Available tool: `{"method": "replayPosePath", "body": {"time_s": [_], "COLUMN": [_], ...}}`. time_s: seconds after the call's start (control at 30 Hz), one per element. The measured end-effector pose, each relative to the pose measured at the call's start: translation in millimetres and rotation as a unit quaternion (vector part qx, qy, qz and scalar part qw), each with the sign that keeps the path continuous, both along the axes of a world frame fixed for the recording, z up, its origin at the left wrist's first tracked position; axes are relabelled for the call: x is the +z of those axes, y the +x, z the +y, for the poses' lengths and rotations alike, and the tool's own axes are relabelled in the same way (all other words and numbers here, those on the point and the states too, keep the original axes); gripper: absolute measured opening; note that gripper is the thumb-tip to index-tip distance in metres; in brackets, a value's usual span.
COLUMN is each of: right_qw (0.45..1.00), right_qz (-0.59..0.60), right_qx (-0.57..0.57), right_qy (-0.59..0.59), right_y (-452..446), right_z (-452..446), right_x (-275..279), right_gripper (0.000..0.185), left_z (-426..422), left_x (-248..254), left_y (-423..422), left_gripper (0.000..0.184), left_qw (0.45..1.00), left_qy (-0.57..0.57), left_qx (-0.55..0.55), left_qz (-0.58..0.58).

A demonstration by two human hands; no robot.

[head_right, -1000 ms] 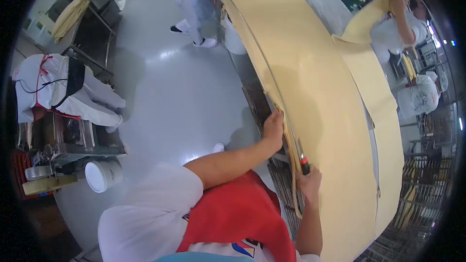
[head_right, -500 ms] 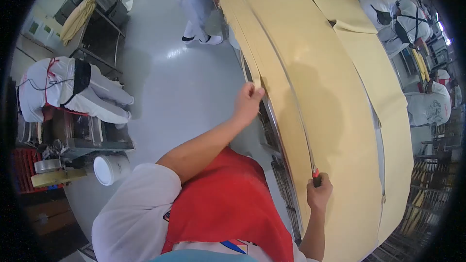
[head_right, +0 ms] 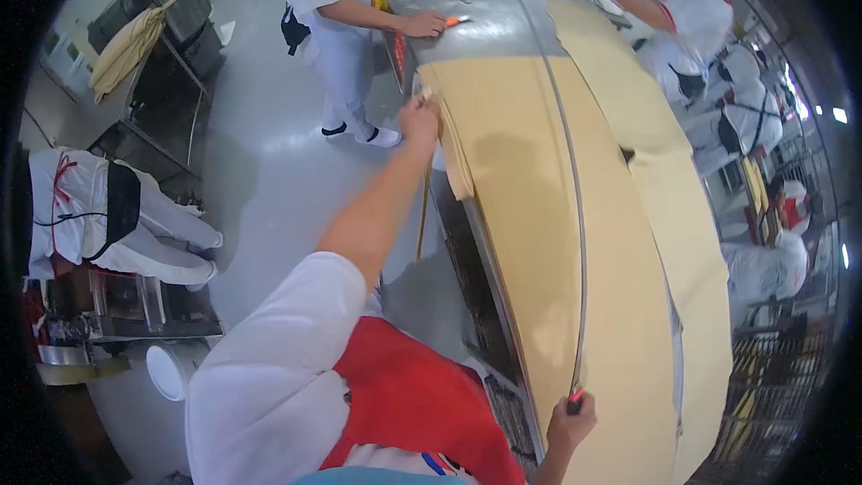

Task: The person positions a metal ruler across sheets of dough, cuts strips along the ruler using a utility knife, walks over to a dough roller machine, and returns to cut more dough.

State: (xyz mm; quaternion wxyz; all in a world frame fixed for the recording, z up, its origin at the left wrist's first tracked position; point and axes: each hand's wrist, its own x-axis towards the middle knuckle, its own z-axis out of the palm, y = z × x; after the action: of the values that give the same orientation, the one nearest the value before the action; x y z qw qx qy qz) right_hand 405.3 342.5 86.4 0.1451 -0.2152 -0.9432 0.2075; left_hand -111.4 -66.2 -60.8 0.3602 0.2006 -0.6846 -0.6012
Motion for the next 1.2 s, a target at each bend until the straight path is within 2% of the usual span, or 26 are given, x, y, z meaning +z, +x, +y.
{"method": "replayPosePath", "body": {"time_s": [0.07, 0.1, 0.17, 0.2, 0.23, 0.3, 0.37, 0.47, 0.53, 0.57, 0.63, 0.67, 0.77, 0.83, 0.9, 0.97, 1.03, 1.13, 1.2], "right_qw": [1.000, 0.999, 0.999, 0.999, 0.998, 0.994, 0.996, 0.993, 0.995, 0.995, 0.998, 0.997, 0.992, 0.995, 0.993, 0.991, 0.987, 0.990, 0.987], "right_qz": [-0.006, -0.002, -0.025, -0.042, -0.051, -0.082, -0.067, -0.091, -0.075, -0.069, -0.034, -0.029, -0.034, -0.021, -0.021, -0.023, -0.003, 0.009, 0.017], "right_qx": [-0.005, -0.018, -0.026, -0.029, -0.039, -0.072, -0.065, -0.070, -0.050, -0.053, -0.051, -0.052, -0.081, -0.058, -0.065, -0.077, -0.092, -0.104, -0.133], "right_qy": [-0.009, -0.028, -0.018, -0.018, -0.019, -0.027, 0.000, -0.032, -0.032, -0.040, -0.030, -0.040, -0.087, -0.074, -0.095, -0.108, -0.130, -0.090, -0.086], "right_y": [-11, -19, -43, -49, -52, -62, -74, -88, -101, -107, -121, -129, -159, -179, -201, -217, -236, -248, -256], "right_z": [-32, -46, -83, -99, -108, -120, -141, -147, -154, -157, -159, -160, -155, -146, -136, -134, -135, -143, -157], "right_x": [7, 12, 29, 34, 31, 25, 29, 24, 21, 18, 11, 8, 3, 0, -1, 3, 9, 2, -1], "right_gripper": [0.015, 0.015, 0.015, 0.016, 0.016, 0.017, 0.018, 0.019, 0.018, 0.018, 0.016, 0.016, 0.015, 0.014, 0.013, 0.013, 0.012, 0.013, 0.013], "left_z": [5, 7, 7, 8, 8, 7, -3, -13, -24, -34, -54, -62, -91, -95, -106, -111, -113, -122, -127], "left_x": [2, 6, 6, 4, 3, 3, 8, 31, 41, 42, 40, 46, 98, 170, 211, 259, 310, 372, 410], "left_y": [-15, -21, -35, -40, -42, -42, -39, -32, -30, -35, -46, -55, -83, -87, -118, -153, -198, -272, -330], "left_gripper": [0.030, 0.030, 0.031, 0.029, 0.029, 0.029, 0.028, 0.026, 0.023, 0.023, 0.021, 0.019, 0.020, 0.015, 0.019, 0.022, 0.021, 0.016, 0.030], "left_qw": [0.971, 0.968, 0.974, 0.983, 0.982, 0.989, 0.988, 0.984, 0.972, 0.973, 0.957, 0.953, 0.944, 0.939, 0.940, 0.918, 0.915, 0.928, 0.895], "left_qy": [0.233, 0.242, 0.203, 0.147, 0.145, 0.011, -0.001, 0.045, 0.122, 0.114, 0.176, 0.205, 0.220, 0.247, 0.234, 0.259, 0.247, 0.187, 0.137], "left_qx": [0.012, 0.011, -0.065, -0.063, -0.071, -0.039, -0.064, -0.097, -0.133, -0.136, -0.204, -0.204, -0.241, -0.238, -0.249, -0.290, -0.301, -0.293, -0.381], "left_qz": [-0.060, -0.071, -0.077, -0.090, -0.100, -0.146, -0.138, -0.143, -0.153, -0.148, -0.111, -0.091, -0.055, -0.012, 0.005, 0.073, 0.106, 0.133, 0.188]}}
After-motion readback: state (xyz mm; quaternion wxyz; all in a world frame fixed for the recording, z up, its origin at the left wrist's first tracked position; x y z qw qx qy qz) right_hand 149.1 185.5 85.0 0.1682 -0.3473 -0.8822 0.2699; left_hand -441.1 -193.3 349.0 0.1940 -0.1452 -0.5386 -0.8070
